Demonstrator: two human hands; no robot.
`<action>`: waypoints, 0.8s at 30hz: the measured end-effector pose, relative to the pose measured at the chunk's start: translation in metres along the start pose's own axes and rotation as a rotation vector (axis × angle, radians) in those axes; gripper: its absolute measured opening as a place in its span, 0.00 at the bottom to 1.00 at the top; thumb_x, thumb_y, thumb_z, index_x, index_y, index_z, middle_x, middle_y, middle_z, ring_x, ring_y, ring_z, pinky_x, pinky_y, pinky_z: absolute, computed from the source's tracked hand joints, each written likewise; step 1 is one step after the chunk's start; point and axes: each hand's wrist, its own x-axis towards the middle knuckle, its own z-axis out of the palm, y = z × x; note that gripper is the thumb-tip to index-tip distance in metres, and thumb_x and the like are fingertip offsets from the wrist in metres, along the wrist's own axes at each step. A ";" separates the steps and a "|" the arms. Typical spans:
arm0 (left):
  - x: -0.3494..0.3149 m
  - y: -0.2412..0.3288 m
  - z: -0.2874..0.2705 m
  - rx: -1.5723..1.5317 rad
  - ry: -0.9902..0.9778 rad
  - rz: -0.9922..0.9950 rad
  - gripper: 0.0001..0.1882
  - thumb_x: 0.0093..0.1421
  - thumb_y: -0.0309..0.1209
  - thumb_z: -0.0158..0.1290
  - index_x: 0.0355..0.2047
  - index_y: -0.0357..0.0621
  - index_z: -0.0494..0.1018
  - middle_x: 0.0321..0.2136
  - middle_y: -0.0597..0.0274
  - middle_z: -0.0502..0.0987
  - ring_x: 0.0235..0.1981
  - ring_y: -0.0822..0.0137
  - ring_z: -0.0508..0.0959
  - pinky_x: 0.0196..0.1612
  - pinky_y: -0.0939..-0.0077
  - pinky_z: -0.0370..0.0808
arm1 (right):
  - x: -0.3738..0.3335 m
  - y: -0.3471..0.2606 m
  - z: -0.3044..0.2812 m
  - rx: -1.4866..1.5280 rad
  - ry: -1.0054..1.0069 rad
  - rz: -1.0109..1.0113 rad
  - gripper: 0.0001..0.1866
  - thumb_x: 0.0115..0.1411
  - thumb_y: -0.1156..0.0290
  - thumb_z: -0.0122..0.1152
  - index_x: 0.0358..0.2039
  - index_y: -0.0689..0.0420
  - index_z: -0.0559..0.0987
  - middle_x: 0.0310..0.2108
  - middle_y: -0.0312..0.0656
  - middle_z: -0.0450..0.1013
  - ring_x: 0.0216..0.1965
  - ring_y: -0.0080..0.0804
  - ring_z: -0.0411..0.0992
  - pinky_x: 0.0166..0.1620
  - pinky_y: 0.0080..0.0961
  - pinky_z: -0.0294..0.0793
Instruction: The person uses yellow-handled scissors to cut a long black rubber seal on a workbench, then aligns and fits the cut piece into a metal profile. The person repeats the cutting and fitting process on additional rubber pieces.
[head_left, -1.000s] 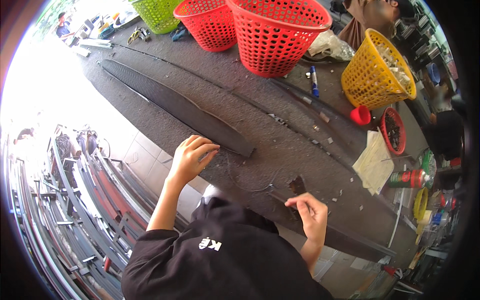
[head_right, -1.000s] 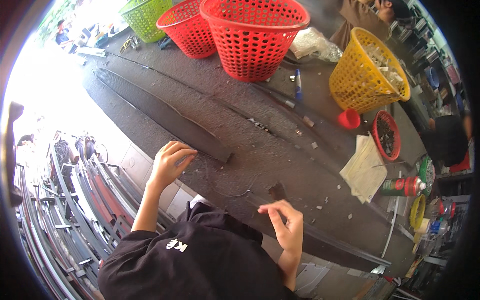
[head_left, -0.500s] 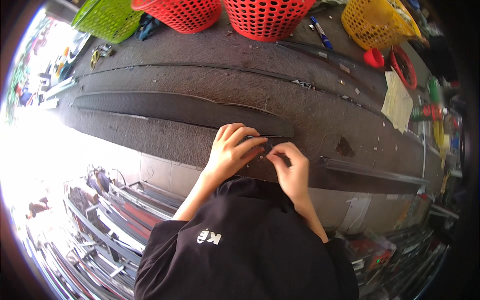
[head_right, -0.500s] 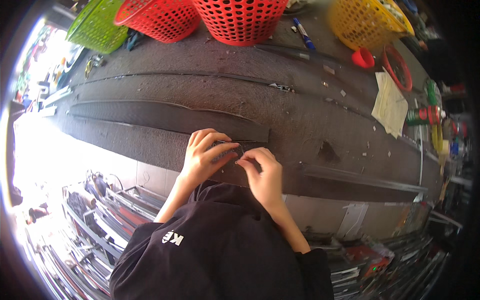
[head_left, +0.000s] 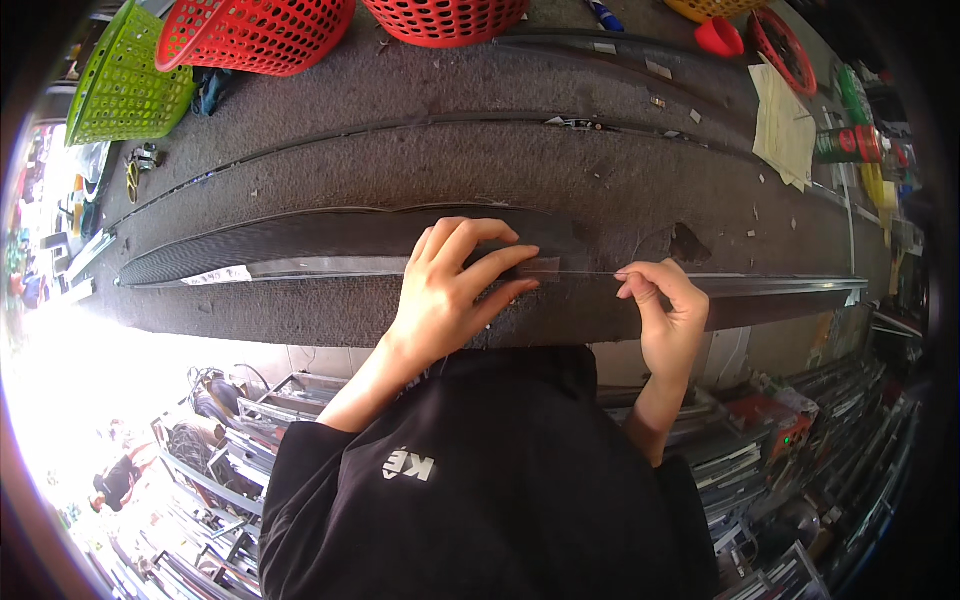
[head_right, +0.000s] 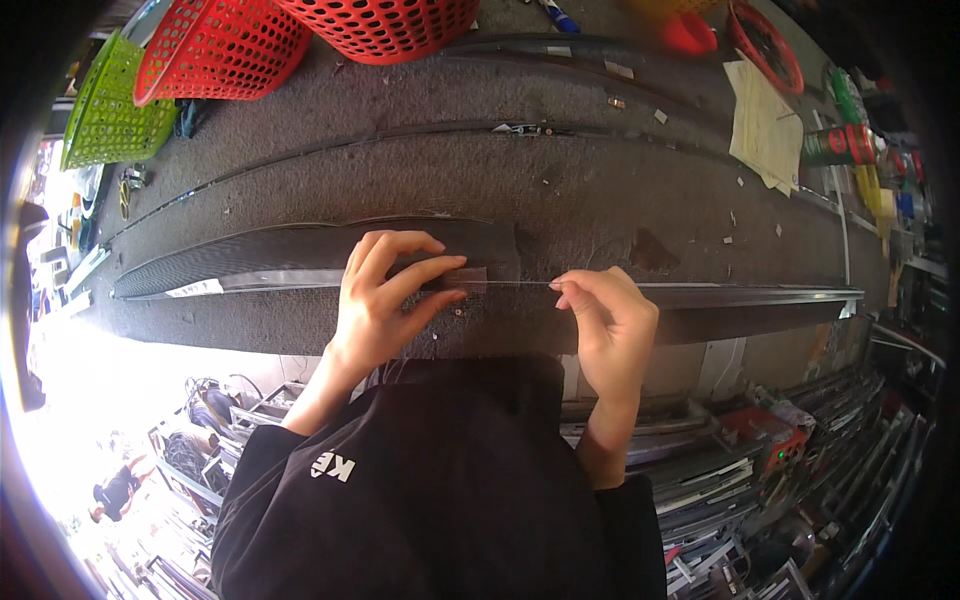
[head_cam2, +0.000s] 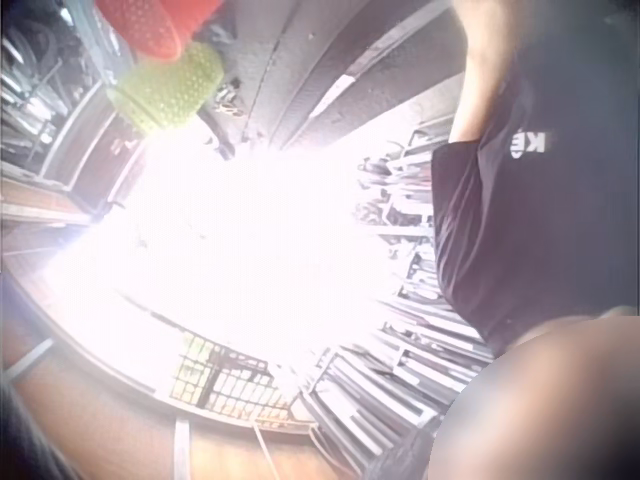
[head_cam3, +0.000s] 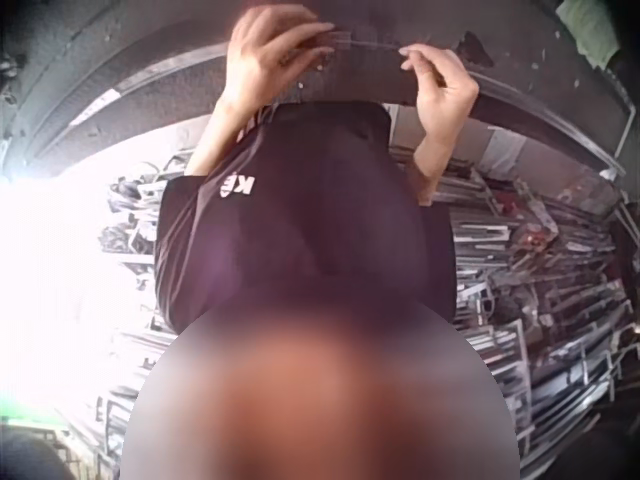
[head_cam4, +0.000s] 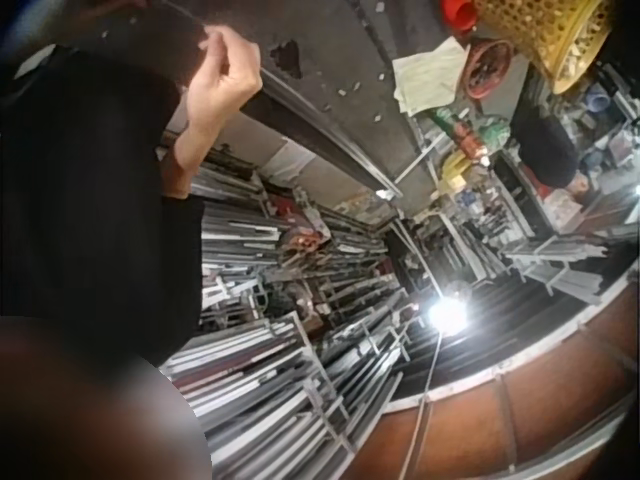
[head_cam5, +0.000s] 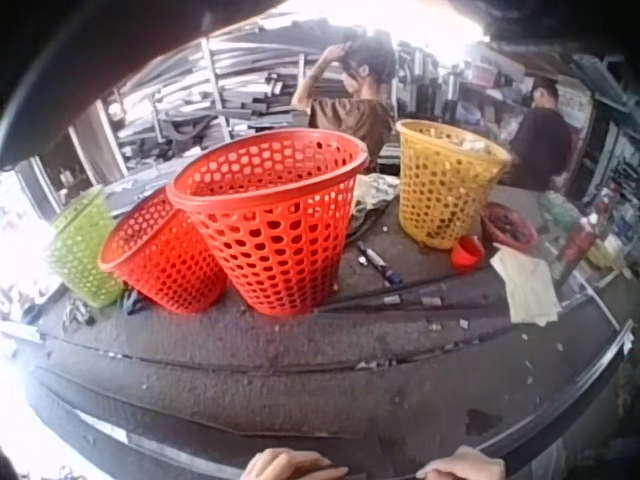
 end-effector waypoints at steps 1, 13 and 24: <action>0.000 0.003 -0.001 0.014 -0.021 -0.015 0.21 0.44 0.32 0.72 0.42 0.50 0.83 0.40 0.65 0.76 0.41 0.61 0.77 0.44 0.65 0.74 | 0.001 0.003 -0.003 -0.018 -0.051 0.001 0.07 0.65 0.76 0.62 0.33 0.66 0.83 0.26 0.40 0.76 0.30 0.24 0.74 0.36 0.20 0.70; 0.006 0.009 -0.008 -0.050 -0.051 0.003 0.20 0.48 0.31 0.69 0.44 0.46 0.83 0.31 0.65 0.77 0.30 0.64 0.78 0.34 0.69 0.77 | 0.026 0.017 -0.018 -0.106 -0.243 -0.053 0.06 0.61 0.75 0.63 0.29 0.64 0.81 0.31 0.42 0.78 0.35 0.35 0.74 0.42 0.28 0.71; 0.010 0.003 -0.007 -0.006 -0.033 0.105 0.18 0.48 0.30 0.69 0.42 0.50 0.84 0.31 0.65 0.78 0.28 0.65 0.77 0.31 0.70 0.76 | 0.034 0.026 -0.027 -0.134 -0.343 -0.057 0.04 0.58 0.75 0.66 0.34 0.60 0.83 0.39 0.42 0.78 0.42 0.38 0.74 0.48 0.31 0.71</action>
